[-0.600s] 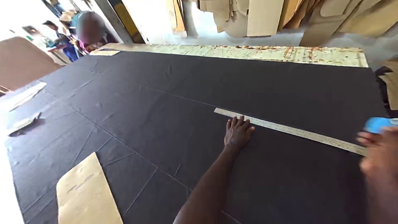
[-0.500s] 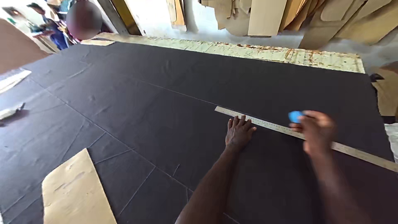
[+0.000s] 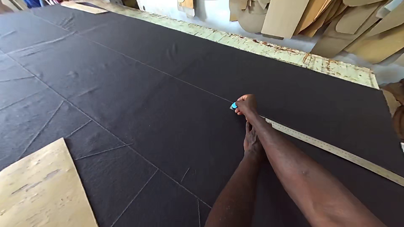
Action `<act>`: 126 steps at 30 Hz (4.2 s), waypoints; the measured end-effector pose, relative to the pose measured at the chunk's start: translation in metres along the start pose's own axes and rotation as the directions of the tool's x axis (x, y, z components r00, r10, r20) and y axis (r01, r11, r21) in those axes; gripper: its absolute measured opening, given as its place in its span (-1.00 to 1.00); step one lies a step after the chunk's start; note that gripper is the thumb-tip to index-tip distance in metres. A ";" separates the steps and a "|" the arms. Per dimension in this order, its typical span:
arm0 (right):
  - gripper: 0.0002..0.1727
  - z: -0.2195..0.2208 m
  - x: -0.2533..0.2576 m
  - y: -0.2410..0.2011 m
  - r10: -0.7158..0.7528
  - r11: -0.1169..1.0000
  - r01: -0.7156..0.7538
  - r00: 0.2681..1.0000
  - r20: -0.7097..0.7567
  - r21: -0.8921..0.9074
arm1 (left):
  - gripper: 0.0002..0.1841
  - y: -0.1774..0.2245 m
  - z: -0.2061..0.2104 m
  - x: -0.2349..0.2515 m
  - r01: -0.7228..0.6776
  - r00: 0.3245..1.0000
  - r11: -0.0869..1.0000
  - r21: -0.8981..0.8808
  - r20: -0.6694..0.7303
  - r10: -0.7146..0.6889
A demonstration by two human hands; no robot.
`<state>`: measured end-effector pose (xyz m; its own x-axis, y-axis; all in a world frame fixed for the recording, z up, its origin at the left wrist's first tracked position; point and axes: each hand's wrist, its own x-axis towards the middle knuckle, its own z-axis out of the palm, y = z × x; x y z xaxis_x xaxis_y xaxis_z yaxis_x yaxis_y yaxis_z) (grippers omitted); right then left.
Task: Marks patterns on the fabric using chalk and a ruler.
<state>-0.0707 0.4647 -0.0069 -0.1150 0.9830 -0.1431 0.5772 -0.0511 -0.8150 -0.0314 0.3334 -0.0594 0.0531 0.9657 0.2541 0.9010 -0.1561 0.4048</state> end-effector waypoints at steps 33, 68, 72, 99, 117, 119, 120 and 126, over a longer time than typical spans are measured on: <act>-0.68 -0.174 -0.201 0.153 0.163 0.927 -0.067 0.958 -0.237 0.370 | -0.67 0.000 -0.025 0.041 -0.042 0.979 0.988 0.150 0.201 0.011; -0.73 -0.144 -0.074 0.049 0.046 0.994 -0.039 0.996 -0.074 0.099 | -0.40 0.089 0.003 0.023 -0.024 0.975 0.971 0.239 0.222 -0.031; -0.73 -0.139 -0.064 0.058 0.037 0.999 -0.038 0.997 -0.063 -0.017 | -0.33 0.100 0.000 0.018 -0.010 0.972 0.961 0.278 0.228 -0.056; -0.86 -0.131 -0.075 0.065 0.063 0.933 -0.068 0.998 -0.027 -0.353 | -0.48 0.115 0.001 -0.007 -0.074 0.973 0.988 0.132 0.227 0.043; -0.79 -0.183 -0.100 0.078 0.118 0.977 -0.112 0.993 -0.024 0.184 | 0.06 0.111 0.020 0.008 -0.015 0.977 0.988 0.156 0.212 -0.018; -0.74 -0.203 -0.120 0.107 0.079 0.971 -0.034 0.980 -0.180 0.236 | 0.09 0.110 0.016 0.006 -0.010 0.970 0.988 0.154 0.242 -0.028; -0.70 -0.214 -0.132 0.123 0.076 0.971 -0.017 0.968 -0.240 0.239 | 0.08 0.110 0.017 0.006 -0.032 0.969 0.983 0.181 0.245 -0.014; -0.68 -0.264 -0.210 0.215 0.153 0.980 -0.076 0.879 -0.452 0.183 | 0.05 0.101 0.018 0.008 -0.064 0.975 0.982 0.178 0.222 0.024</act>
<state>0.2909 0.2940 -0.0044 0.3527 0.9357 0.0034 0.4262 -0.1574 -0.8908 0.0678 0.3293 -0.0322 0.1686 0.9837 0.0628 0.9579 -0.1785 0.2249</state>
